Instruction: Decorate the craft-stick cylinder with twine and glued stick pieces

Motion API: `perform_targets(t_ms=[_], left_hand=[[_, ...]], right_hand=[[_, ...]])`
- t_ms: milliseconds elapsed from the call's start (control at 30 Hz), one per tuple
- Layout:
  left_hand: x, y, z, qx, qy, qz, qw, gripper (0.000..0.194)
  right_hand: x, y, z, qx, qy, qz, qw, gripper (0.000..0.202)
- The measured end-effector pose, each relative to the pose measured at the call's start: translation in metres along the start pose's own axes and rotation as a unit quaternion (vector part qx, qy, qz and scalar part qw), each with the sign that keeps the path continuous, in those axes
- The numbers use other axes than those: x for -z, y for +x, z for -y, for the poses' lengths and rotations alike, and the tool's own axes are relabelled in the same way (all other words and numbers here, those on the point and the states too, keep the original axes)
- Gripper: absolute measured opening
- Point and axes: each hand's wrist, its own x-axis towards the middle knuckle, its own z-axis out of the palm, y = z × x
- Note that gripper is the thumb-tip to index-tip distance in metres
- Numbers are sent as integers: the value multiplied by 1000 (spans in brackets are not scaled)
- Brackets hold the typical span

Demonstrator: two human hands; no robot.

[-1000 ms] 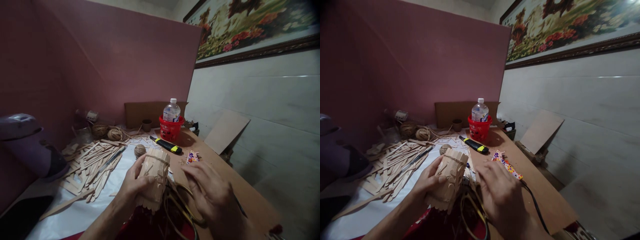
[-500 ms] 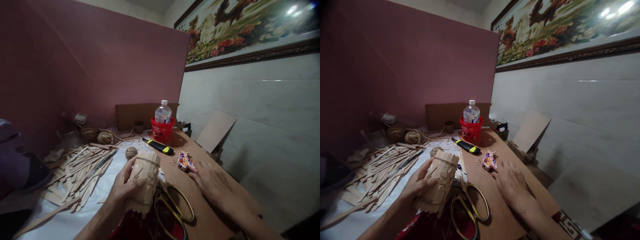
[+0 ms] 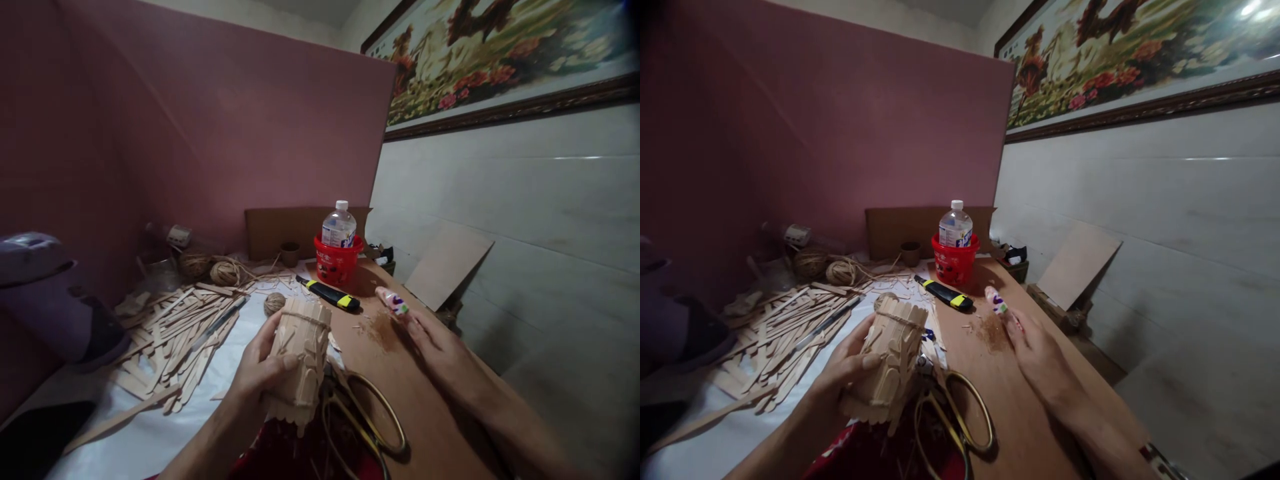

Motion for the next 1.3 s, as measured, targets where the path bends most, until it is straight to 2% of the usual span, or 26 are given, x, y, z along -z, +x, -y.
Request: perform_targets(t_ms=[33, 67, 133, 267, 333, 500, 567, 667, 733, 867, 967, 1100, 1200, 1300], left_hand=[[0, 0, 0, 2, -5, 1, 1000, 73], [-1, -1, -1, 3, -9, 2, 1000, 73], [-1, -1, 0, 4, -11, 8, 1000, 72], [-1, -1, 1, 3, -11, 18, 1000, 71], [0, -1, 2, 3, -10, 19, 1000, 72], [0, 0, 2, -1, -12, 20, 1000, 71], [0, 0, 2, -2, -14, 23, 1000, 69], [1, 0, 3, -6, -15, 35, 999, 70], [2, 0, 4, -9, -13, 39, 999, 71], [2, 1, 6, -10, -13, 36, 999, 71], [1, 1, 6, -10, -17, 32, 999, 69], [1, 1, 6, -11, -18, 31, 999, 68], [1, 1, 5, -8, -16, 27, 999, 68], [0, 0, 4, -5, -11, 26, 1000, 68]], right_hand=[[5, -2, 7, -21, 105, 17, 994, 39], [9, -6, 16, -75, 186, 36, 979, 40], [13, -18, 33, -175, 313, 75, 930, 41], [5, -49, 62, -167, 463, 125, 861, 31], [-1, -58, 70, -186, 485, 122, 846, 23], [-7, -57, 68, -136, 458, 123, 870, 26], [-4, -54, 71, -166, 435, 127, 876, 30], [2, -49, 81, -218, 450, 141, 855, 37], [4, -48, 87, -225, 462, 153, 844, 36], [4, -49, 93, -250, 452, 145, 844, 34], [4, -49, 94, -261, 453, 160, 838, 35], [3, -50, 91, -247, 417, 166, 859, 38], [0, -53, 83, -266, 362, 149, 881, 38], [-2, -55, 80, -268, 355, 146, 884, 37]])
